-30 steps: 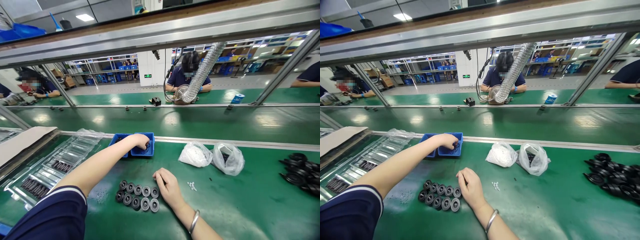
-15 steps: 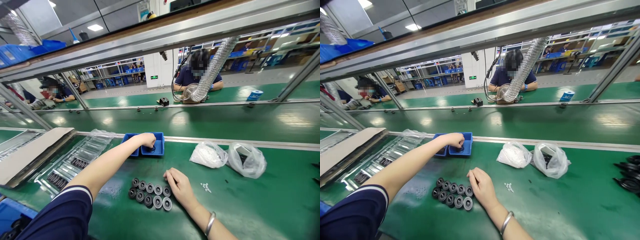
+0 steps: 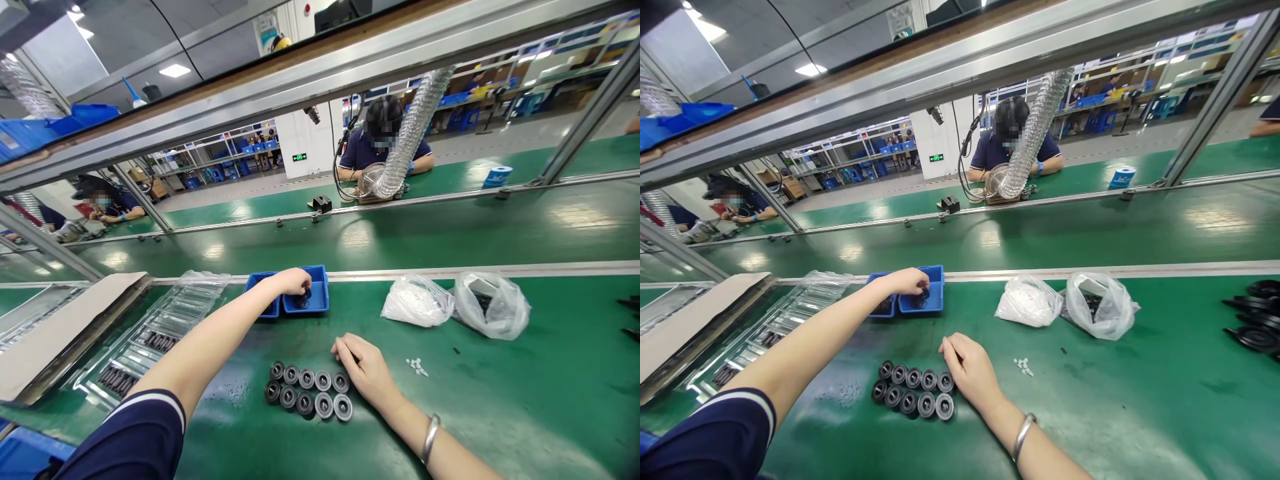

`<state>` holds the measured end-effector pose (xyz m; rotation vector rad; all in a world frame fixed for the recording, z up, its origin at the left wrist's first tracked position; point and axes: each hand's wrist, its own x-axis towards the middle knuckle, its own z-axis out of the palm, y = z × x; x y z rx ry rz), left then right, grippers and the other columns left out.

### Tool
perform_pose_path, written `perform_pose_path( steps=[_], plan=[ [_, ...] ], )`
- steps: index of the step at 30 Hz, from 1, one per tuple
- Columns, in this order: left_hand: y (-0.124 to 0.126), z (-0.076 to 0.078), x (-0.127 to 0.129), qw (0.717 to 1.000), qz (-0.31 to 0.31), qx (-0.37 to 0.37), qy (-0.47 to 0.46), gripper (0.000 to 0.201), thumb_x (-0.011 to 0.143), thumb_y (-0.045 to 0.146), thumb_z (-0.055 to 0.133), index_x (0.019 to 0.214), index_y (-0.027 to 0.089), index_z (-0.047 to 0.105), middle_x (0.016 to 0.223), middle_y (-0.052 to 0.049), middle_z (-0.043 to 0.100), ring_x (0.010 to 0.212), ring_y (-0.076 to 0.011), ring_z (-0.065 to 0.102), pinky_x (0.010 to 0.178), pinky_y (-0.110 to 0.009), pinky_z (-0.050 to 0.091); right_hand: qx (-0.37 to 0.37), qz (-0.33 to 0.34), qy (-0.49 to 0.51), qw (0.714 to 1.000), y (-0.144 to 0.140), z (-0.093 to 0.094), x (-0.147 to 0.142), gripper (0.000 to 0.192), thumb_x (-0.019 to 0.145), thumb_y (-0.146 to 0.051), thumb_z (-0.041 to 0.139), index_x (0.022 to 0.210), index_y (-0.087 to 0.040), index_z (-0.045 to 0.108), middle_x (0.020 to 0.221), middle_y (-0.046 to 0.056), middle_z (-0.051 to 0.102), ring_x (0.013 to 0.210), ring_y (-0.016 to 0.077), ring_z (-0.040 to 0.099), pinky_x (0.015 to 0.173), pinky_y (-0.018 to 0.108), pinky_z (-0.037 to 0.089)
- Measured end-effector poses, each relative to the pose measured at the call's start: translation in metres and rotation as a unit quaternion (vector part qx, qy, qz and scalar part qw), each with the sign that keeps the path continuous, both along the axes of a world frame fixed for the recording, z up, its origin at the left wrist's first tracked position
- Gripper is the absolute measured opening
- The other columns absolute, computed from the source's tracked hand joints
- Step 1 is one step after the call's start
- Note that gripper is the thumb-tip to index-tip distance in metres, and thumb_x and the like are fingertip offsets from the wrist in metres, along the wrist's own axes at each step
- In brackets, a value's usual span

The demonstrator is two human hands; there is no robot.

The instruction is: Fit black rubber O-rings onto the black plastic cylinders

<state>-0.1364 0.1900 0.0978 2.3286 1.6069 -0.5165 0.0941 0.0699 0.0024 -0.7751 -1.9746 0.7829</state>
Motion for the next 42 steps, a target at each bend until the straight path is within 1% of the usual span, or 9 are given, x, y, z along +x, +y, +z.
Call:
perform_pose_path(
  steps=[3,9,16,20,25,29,32,38,42],
  plan=[
    [-0.002,-0.004,0.0,1.0,-0.004,-0.003,-0.005,0.028,0.093,0.032,0.059,0.114,0.014,0.06,0.114,-0.008,0.062,0.099,-0.0202,0.063,0.085,-0.041,0.055,-0.001,-0.002,0.0,1.0,0.001,0.002,0.0,0.034,0.1,-0.029,0.04,0.074,-0.019,0.059,0.068,0.003,0.061,0.066,0.0161,0.06,0.063,0.028,0.045],
    [-0.005,-0.008,0.002,0.999,0.007,0.035,-0.014,0.026,0.094,0.032,0.058,0.113,0.015,0.06,0.115,-0.008,0.062,0.101,-0.0206,0.062,0.088,-0.042,0.053,-0.007,-0.005,-0.003,1.0,0.001,0.001,0.0,0.035,0.101,-0.029,0.039,0.074,-0.02,0.06,0.068,0.003,0.061,0.066,0.0162,0.061,0.063,0.027,0.046],
    [0.0,0.001,-0.005,0.999,0.005,0.043,-0.03,0.025,0.094,0.032,0.058,0.112,0.014,0.061,0.115,-0.008,0.062,0.102,-0.0206,0.062,0.088,-0.042,0.053,-0.023,-0.001,-0.009,1.0,0.001,0.0,0.0,0.035,0.1,-0.03,0.04,0.073,-0.019,0.059,0.066,0.002,0.06,0.065,0.0156,0.06,0.063,0.027,0.045],
    [0.005,0.004,-0.003,0.999,-0.003,0.034,-0.014,0.025,0.094,0.032,0.057,0.111,0.015,0.061,0.113,-0.008,0.063,0.1,-0.0199,0.063,0.087,-0.041,0.054,-0.027,0.002,-0.008,1.0,0.002,0.001,-0.001,0.036,0.1,-0.029,0.04,0.072,-0.02,0.059,0.064,0.001,0.059,0.063,0.0152,0.059,0.061,0.026,0.044],
    [0.009,-0.007,0.003,0.999,-0.015,0.022,0.028,0.023,0.094,0.032,0.058,0.11,0.015,0.062,0.109,-0.007,0.064,0.094,-0.0183,0.064,0.083,-0.038,0.055,-0.033,0.005,-0.003,0.999,0.003,0.0,-0.001,0.035,0.1,-0.029,0.04,0.071,-0.02,0.059,0.064,0.001,0.06,0.063,0.0148,0.06,0.061,0.026,0.044],
    [0.007,-0.016,0.004,0.996,-0.024,0.059,0.056,0.026,0.094,0.032,0.057,0.115,0.015,0.06,0.114,-0.008,0.062,0.1,-0.0202,0.062,0.087,-0.041,0.054,-0.041,0.004,0.0,0.999,0.004,0.0,-0.001,0.035,0.1,-0.029,0.041,0.071,-0.02,0.059,0.065,0.001,0.061,0.062,0.0147,0.06,0.061,0.026,0.044],
    [0.005,-0.019,0.007,0.993,-0.019,0.079,0.083,0.028,0.094,0.032,0.058,0.115,0.014,0.059,0.115,-0.009,0.062,0.1,-0.0205,0.063,0.087,-0.041,0.054,-0.049,0.004,0.0,0.999,0.004,0.001,-0.001,0.035,0.1,-0.029,0.041,0.071,-0.02,0.059,0.064,0.001,0.061,0.062,0.0149,0.06,0.06,0.026,0.044],
    [0.011,-0.017,0.011,0.992,-0.023,0.05,0.115,0.027,0.094,0.032,0.058,0.114,0.014,0.06,0.114,-0.009,0.062,0.099,-0.0201,0.063,0.086,-0.04,0.054,-0.053,0.008,-0.006,0.999,0.005,-0.001,-0.001,0.035,0.1,-0.028,0.041,0.071,-0.02,0.059,0.063,0.001,0.059,0.062,0.0148,0.06,0.061,0.027,0.044],
    [0.012,-0.011,0.009,0.993,-0.026,0.019,0.109,0.026,0.092,0.032,0.06,0.111,0.014,0.061,0.111,-0.008,0.063,0.098,-0.02,0.063,0.085,-0.039,0.054,-0.053,0.007,-0.004,0.999,0.005,-0.001,-0.001,0.035,0.1,-0.029,0.041,0.071,-0.021,0.059,0.063,0.001,0.059,0.061,0.0151,0.06,0.06,0.027,0.044]
  ],
)
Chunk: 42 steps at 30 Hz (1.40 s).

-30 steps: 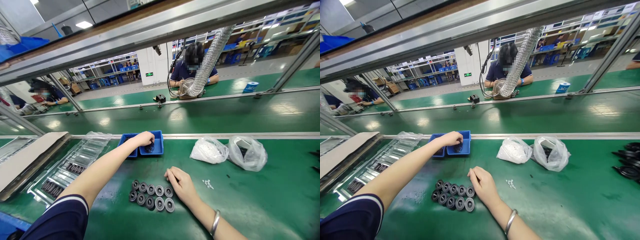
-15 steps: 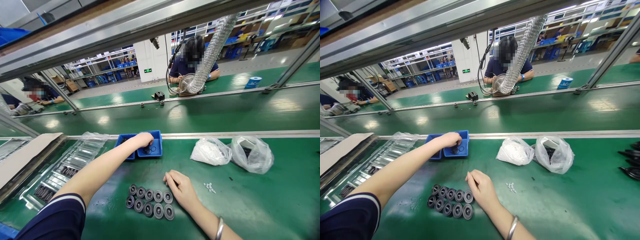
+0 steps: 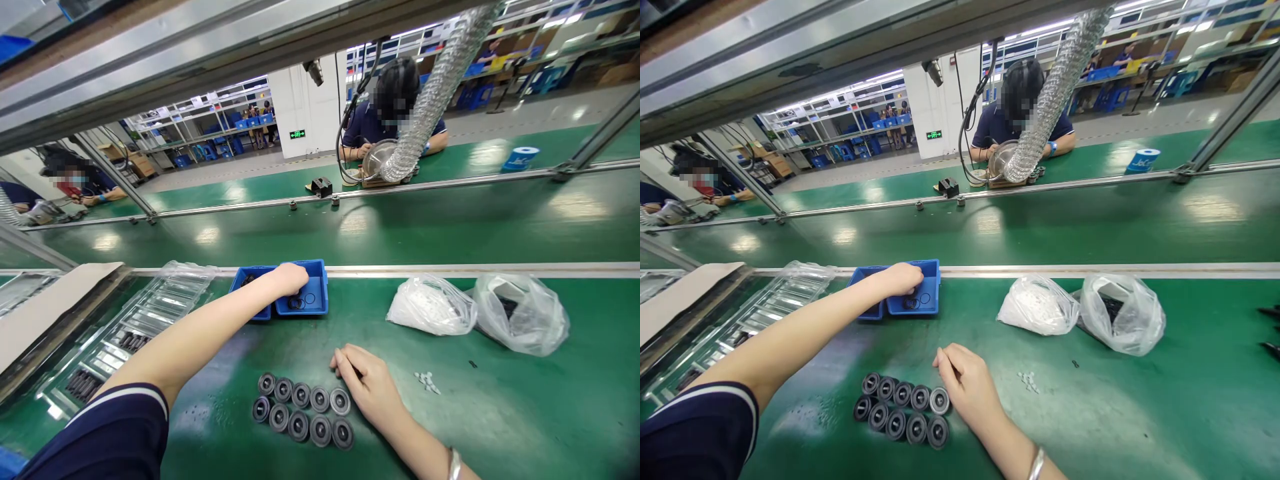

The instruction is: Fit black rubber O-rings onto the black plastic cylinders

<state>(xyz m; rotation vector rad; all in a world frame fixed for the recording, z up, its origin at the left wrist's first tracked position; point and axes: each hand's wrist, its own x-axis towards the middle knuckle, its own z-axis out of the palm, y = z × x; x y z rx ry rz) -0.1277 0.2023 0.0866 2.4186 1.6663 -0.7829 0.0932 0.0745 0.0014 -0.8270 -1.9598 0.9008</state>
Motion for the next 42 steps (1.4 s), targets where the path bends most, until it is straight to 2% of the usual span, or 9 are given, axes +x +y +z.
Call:
perform_pose_path(
  steps=[8,14,19,27,30,42],
  plan=[
    [0.002,0.017,-0.016,0.996,0.0,-0.037,-0.087,0.024,0.094,0.032,0.058,0.11,0.014,0.061,0.108,-0.007,0.064,0.095,-0.0188,0.063,0.085,-0.039,0.054,-0.001,-0.003,0.002,1.0,0.001,-0.001,-0.001,0.033,0.099,-0.028,0.042,0.071,-0.021,0.059,0.064,0.001,0.06,0.061,0.0148,0.06,0.061,0.026,0.044],
    [-0.005,0.026,-0.009,0.99,0.002,-0.109,-0.086,0.021,0.092,0.031,0.06,0.101,0.013,0.064,0.098,-0.005,0.066,0.087,-0.0168,0.065,0.079,-0.036,0.055,-0.007,0.007,-0.004,1.0,0.002,-0.004,0.0,0.033,0.099,-0.026,0.042,0.071,-0.021,0.059,0.066,0.001,0.062,0.063,0.0149,0.061,0.062,0.026,0.044],
    [-0.014,0.023,0.002,0.992,0.003,-0.119,-0.049,0.02,0.092,0.031,0.061,0.101,0.013,0.063,0.098,-0.005,0.066,0.087,-0.017,0.065,0.08,-0.036,0.055,-0.013,0.009,-0.012,1.0,0.001,-0.005,0.0,0.033,0.099,-0.027,0.042,0.071,-0.021,0.059,0.066,0.001,0.062,0.064,0.0149,0.062,0.063,0.026,0.044],
    [-0.019,0.015,0.013,0.998,0.018,-0.059,-0.003,0.027,0.092,0.029,0.061,0.115,0.014,0.059,0.113,-0.008,0.063,0.1,-0.0209,0.063,0.087,-0.041,0.054,-0.007,0.012,-0.016,1.0,0.002,-0.003,-0.001,0.033,0.099,-0.027,0.042,0.071,-0.021,0.059,0.066,0.001,0.062,0.063,0.0149,0.061,0.062,0.026,0.044],
    [-0.02,0.015,0.015,0.998,0.019,-0.053,0.013,0.026,0.092,0.029,0.062,0.112,0.013,0.061,0.113,-0.008,0.063,0.101,-0.0211,0.063,0.087,-0.041,0.054,-0.008,0.013,-0.023,1.0,0.001,-0.003,0.0,0.034,0.1,-0.028,0.041,0.071,-0.02,0.059,0.066,0.001,0.062,0.063,0.0149,0.061,0.062,0.026,0.044],
    [-0.022,0.013,0.013,0.996,-0.006,-0.091,-0.007,0.021,0.091,0.029,0.062,0.107,0.014,0.062,0.105,-0.006,0.065,0.094,-0.0189,0.064,0.084,-0.039,0.055,-0.03,0.019,-0.038,0.999,0.0,-0.006,0.0,0.035,0.1,-0.029,0.04,0.073,-0.019,0.059,0.068,0.001,0.061,0.066,0.0142,0.059,0.064,0.026,0.041]
  ],
)
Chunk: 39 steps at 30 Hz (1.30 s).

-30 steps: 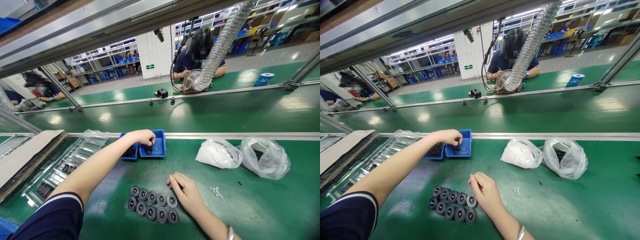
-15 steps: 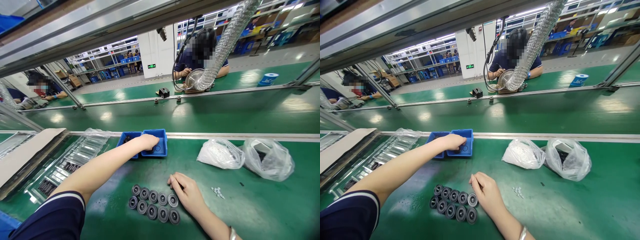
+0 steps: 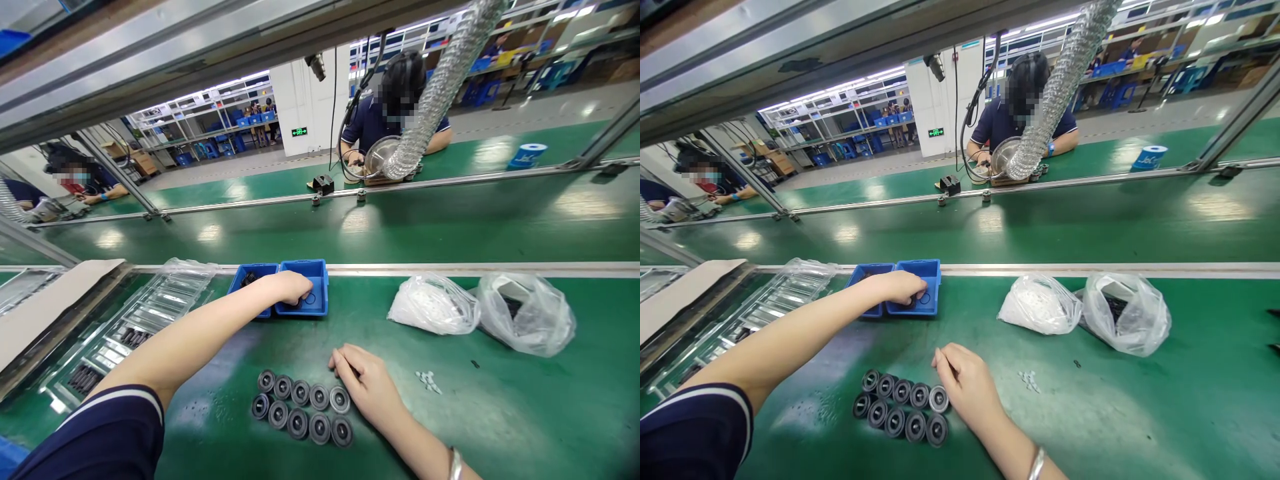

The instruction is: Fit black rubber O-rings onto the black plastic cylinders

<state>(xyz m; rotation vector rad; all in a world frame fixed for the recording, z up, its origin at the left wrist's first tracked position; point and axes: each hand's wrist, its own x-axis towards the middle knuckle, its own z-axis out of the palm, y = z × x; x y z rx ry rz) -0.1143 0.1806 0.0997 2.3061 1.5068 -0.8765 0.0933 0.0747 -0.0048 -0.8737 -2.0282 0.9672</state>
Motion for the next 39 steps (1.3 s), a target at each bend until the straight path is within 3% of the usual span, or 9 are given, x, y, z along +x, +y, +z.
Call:
perform_pose_path(
  steps=[13,17,22,28,31,33,36,39],
  plan=[
    [0.014,-0.017,-0.005,0.989,-0.018,0.049,-0.14,0.021,0.091,0.026,0.062,0.108,0.013,0.061,0.108,-0.006,0.064,0.095,-0.0184,0.063,0.084,-0.038,0.054,-0.011,-0.001,-0.002,1.0,0.001,0.001,0.0,0.035,0.099,-0.029,0.04,0.072,-0.019,0.059,0.068,0.001,0.062,0.066,0.0145,0.06,0.064,0.026,0.041],
    [0.018,-0.027,0.001,0.989,0.009,0.08,-0.123,0.027,0.091,0.03,0.062,0.113,0.013,0.06,0.116,-0.009,0.061,0.102,-0.0212,0.062,0.087,-0.042,0.053,-0.016,-0.003,-0.002,1.0,0.001,0.001,0.0,0.035,0.099,-0.029,0.04,0.072,-0.019,0.06,0.068,0.001,0.062,0.067,0.0146,0.06,0.064,0.026,0.041],
    [0.02,-0.029,0.009,0.991,0.046,0.067,-0.105,0.028,0.091,0.03,0.062,0.113,0.014,0.06,0.116,-0.009,0.061,0.102,-0.0215,0.062,0.087,-0.041,0.053,-0.018,-0.001,0.002,1.0,0.0,0.003,0.001,0.034,0.099,-0.028,0.041,0.072,-0.019,0.06,0.068,0.001,0.062,0.067,0.0144,0.06,0.065,0.026,0.042],
    [0.022,-0.023,0.002,0.974,0.105,0.036,-0.197,0.02,0.091,0.03,0.063,0.101,0.013,0.063,0.103,-0.006,0.065,0.093,-0.0188,0.064,0.084,-0.039,0.054,-0.009,0.002,-0.001,1.0,0.001,0.002,0.0,0.035,0.099,-0.028,0.041,0.072,-0.019,0.06,0.068,0.001,0.062,0.067,0.0144,0.06,0.064,0.026,0.041],
    [0.017,-0.018,-0.01,0.939,0.151,0.035,-0.307,0.013,0.086,0.023,0.067,0.09,0.012,0.063,0.09,-0.003,0.066,0.086,-0.017,0.065,0.08,-0.037,0.055,-0.005,0.001,-0.001,1.0,0.001,0.002,0.0,0.035,0.099,-0.028,0.04,0.072,-0.019,0.06,0.067,0.001,0.062,0.066,0.0144,0.06,0.064,0.025,0.042],
    [0.011,-0.016,-0.018,0.897,0.189,0.027,-0.398,0.01,0.084,0.016,0.065,0.092,0.012,0.061,0.086,-0.002,0.067,0.081,-0.016,0.068,0.079,-0.034,0.056,-0.003,0.0,0.0,1.0,0.001,0.003,0.0,0.035,0.099,-0.028,0.041,0.071,-0.019,0.06,0.067,0.001,0.062,0.066,0.0144,0.061,0.063,0.025,0.042],
    [-0.004,-0.018,-0.028,0.81,0.252,-0.004,-0.529,0.019,0.085,0.013,0.056,0.104,0.012,0.057,0.092,-0.005,0.069,0.083,-0.0161,0.072,0.08,-0.032,0.057,-0.001,0.0,-0.003,1.0,0.001,0.005,0.0,0.036,0.1,-0.029,0.04,0.071,-0.02,0.06,0.067,0.001,0.063,0.065,0.0147,0.061,0.063,0.026,0.043],
    [-0.017,-0.019,-0.037,0.72,0.306,-0.027,-0.623,0.017,0.087,0.015,0.055,0.103,0.01,0.058,0.097,-0.011,0.071,0.093,-0.0199,0.072,0.085,-0.034,0.058,0.0,0.003,-0.009,1.0,0.002,0.006,0.001,0.036,0.1,-0.03,0.04,0.072,-0.02,0.06,0.067,0.001,0.063,0.065,0.0153,0.062,0.064,0.027,0.044]
  ],
)
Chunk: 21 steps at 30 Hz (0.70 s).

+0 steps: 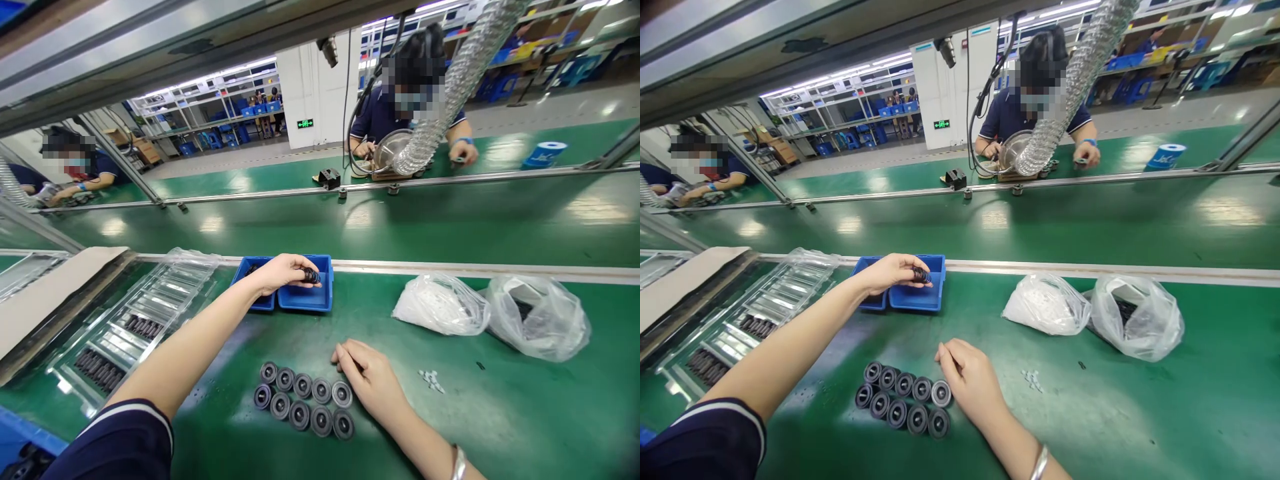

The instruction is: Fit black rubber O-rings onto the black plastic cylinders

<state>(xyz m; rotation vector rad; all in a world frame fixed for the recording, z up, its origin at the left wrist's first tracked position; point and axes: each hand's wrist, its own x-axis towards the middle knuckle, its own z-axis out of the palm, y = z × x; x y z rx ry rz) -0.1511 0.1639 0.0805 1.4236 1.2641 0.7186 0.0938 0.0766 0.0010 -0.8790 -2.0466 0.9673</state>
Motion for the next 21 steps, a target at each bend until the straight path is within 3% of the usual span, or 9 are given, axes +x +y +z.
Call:
perform_pose_path(
  steps=[4,8,14,21],
  plan=[
    [-0.007,0.003,-0.014,0.991,0.076,-0.01,-0.112,0.009,0.086,0.013,0.06,0.095,0.01,0.058,0.089,-0.01,0.071,0.095,-0.0211,0.072,0.088,-0.034,0.057,-0.006,0.005,-0.008,1.0,0.001,-0.001,0.0,0.036,0.1,-0.032,0.041,0.073,-0.02,0.061,0.068,0.001,0.063,0.066,0.0158,0.062,0.065,0.027,0.045],
    [-0.01,0.006,-0.021,0.978,0.128,-0.009,-0.162,0.007,0.085,0.006,0.059,0.09,0.01,0.058,0.081,-0.006,0.069,0.088,-0.0186,0.073,0.084,-0.031,0.059,-0.016,0.008,-0.009,1.0,0.001,0.0,0.0,0.035,0.1,-0.033,0.041,0.073,-0.02,0.061,0.068,0.001,0.063,0.066,0.0156,0.062,0.065,0.027,0.045],
    [-0.023,0.003,-0.014,0.973,0.139,-0.008,-0.186,0.004,0.087,0.006,0.056,0.087,0.009,0.059,0.087,-0.01,0.07,0.092,-0.0208,0.073,0.083,-0.03,0.059,-0.033,0.011,-0.006,0.999,0.002,0.0,0.0,0.036,0.1,-0.036,0.041,0.074,-0.02,0.061,0.067,0.001,0.062,0.065,0.0159,0.061,0.065,0.027,0.044],
    [-0.051,-0.014,-0.005,0.971,0.168,0.048,-0.163,0.013,0.089,0.022,0.062,0.096,0.01,0.06,0.079,-0.006,0.071,0.082,-0.0176,0.073,0.078,-0.028,0.058,-0.036,0.018,-0.014,0.999,0.004,0.001,0.0,0.037,0.099,-0.038,0.042,0.074,-0.02,0.063,0.068,0.002,0.063,0.066,0.0165,0.062,0.066,0.028,0.046]
  ],
)
